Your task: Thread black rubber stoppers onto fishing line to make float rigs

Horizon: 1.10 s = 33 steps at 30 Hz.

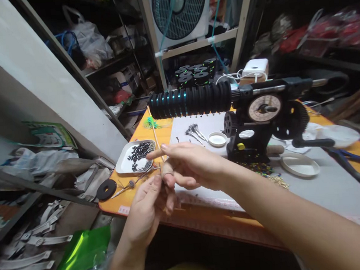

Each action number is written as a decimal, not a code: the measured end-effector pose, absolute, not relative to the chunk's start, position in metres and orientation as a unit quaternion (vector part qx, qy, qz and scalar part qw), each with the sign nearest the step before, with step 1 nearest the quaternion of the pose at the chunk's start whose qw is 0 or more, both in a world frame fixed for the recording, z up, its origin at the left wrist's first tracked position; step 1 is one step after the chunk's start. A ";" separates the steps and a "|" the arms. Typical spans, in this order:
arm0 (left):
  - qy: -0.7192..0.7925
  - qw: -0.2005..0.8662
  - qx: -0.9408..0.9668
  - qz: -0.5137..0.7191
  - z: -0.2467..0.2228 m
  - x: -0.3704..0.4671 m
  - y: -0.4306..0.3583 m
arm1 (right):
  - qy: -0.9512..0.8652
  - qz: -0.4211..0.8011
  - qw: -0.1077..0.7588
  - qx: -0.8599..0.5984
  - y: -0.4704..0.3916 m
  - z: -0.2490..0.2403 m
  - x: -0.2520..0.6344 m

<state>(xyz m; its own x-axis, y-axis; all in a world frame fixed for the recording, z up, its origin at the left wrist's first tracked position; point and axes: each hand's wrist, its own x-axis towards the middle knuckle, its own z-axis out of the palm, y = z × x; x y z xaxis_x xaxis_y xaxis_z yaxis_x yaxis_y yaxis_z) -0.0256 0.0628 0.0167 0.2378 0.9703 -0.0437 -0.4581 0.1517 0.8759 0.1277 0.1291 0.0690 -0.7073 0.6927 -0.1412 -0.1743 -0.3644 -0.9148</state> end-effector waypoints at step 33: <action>0.158 0.839 0.245 0.460 -0.011 -0.022 0.009 | -0.446 0.796 0.309 -0.267 0.127 0.062 0.124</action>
